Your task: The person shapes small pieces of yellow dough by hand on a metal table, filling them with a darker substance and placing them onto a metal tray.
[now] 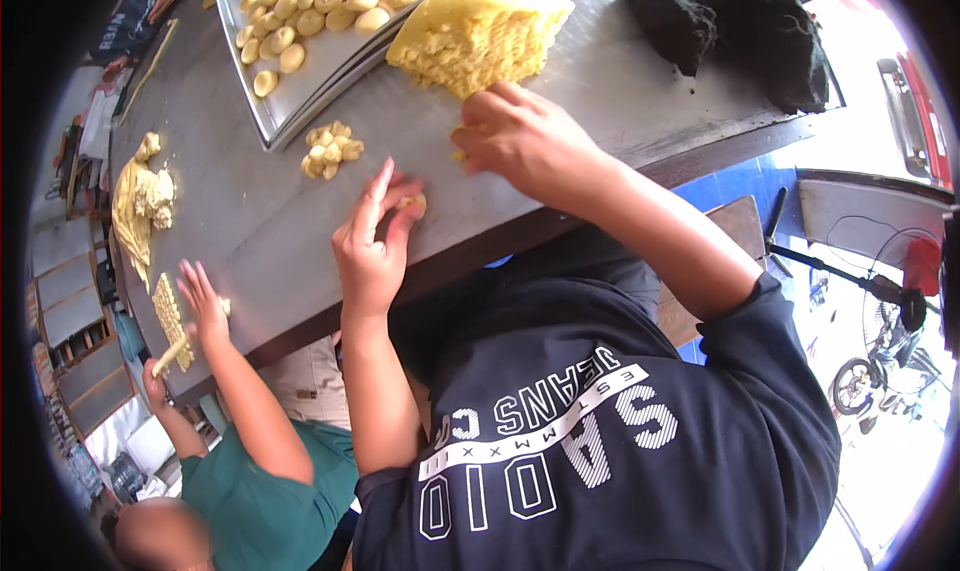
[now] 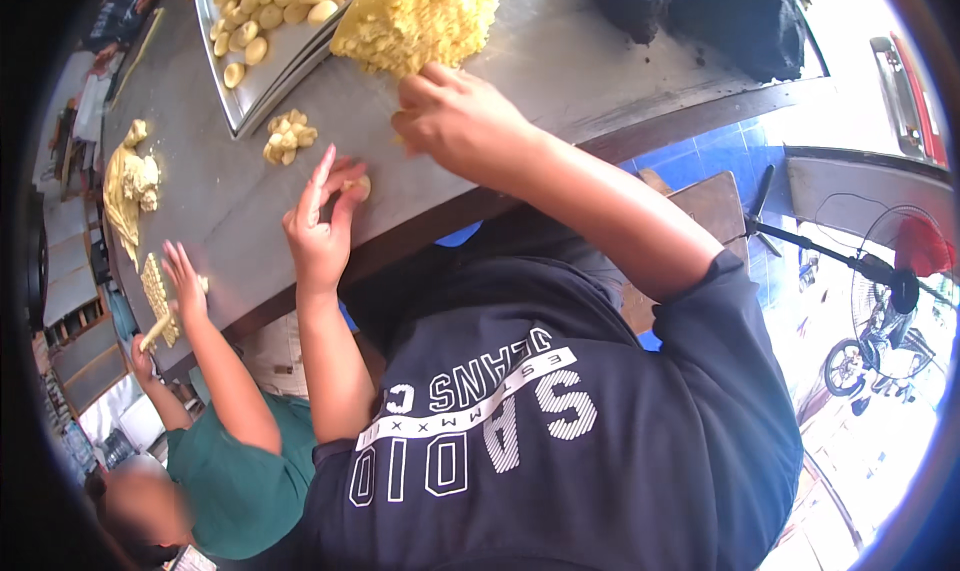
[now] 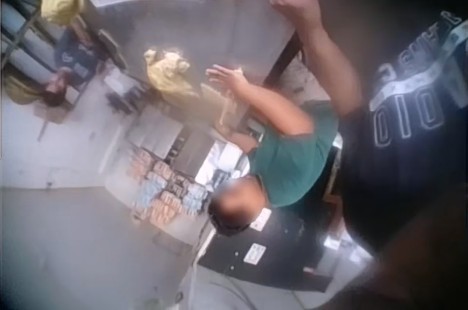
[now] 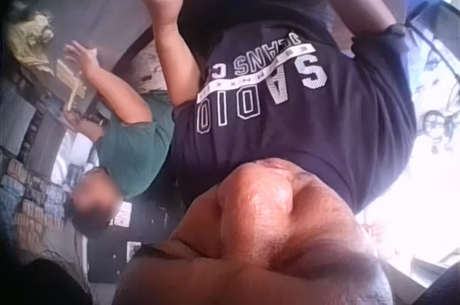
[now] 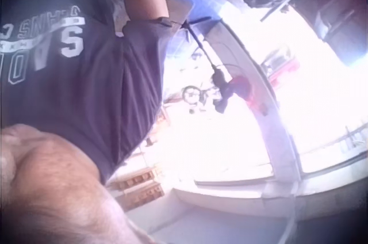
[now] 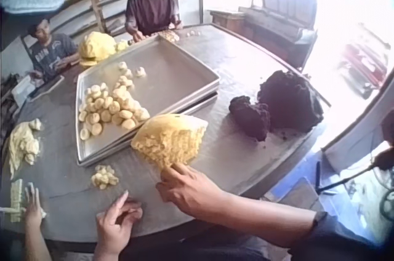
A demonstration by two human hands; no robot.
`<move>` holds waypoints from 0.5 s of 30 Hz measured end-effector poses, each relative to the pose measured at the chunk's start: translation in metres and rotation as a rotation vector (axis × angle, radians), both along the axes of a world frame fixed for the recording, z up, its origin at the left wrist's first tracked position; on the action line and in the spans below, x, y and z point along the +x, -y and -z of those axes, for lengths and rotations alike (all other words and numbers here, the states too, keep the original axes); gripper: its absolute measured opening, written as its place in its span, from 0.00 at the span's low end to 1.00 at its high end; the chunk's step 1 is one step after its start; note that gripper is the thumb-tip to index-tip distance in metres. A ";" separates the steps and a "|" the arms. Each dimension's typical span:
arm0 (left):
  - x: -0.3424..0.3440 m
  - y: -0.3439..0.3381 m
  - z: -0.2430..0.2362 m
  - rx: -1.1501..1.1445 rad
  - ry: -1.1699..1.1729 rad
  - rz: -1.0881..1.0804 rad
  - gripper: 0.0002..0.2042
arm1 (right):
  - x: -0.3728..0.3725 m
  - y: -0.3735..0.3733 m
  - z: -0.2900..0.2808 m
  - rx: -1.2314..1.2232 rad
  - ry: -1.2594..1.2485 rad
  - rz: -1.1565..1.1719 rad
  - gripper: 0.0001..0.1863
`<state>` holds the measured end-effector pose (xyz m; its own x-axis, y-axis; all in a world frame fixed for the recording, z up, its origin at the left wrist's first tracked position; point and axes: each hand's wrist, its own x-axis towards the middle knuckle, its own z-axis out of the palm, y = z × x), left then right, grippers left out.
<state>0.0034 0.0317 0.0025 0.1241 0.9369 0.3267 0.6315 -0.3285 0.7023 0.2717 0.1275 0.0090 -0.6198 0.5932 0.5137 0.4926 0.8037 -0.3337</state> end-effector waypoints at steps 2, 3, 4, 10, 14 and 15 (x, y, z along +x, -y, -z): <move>0.002 -0.002 -0.001 0.026 -0.066 0.020 0.28 | 0.014 0.001 0.001 -0.075 -0.007 -0.008 0.07; 0.004 -0.004 -0.004 0.062 -0.122 0.055 0.29 | 0.019 0.000 0.000 -0.139 -0.006 -0.003 0.09; 0.006 -0.006 -0.011 0.016 -0.074 0.102 0.32 | 0.019 -0.001 -0.002 -0.150 0.013 0.049 0.12; -0.014 0.007 0.000 -0.343 0.269 0.098 0.29 | 0.005 -0.008 -0.004 -0.119 0.056 0.102 0.13; -0.005 0.019 0.009 -0.336 0.363 0.006 0.27 | 0.007 -0.002 0.001 -0.109 0.038 0.194 0.15; -0.002 0.022 0.008 -0.337 0.363 0.005 0.27 | 0.010 0.001 0.002 -0.148 0.099 0.228 0.17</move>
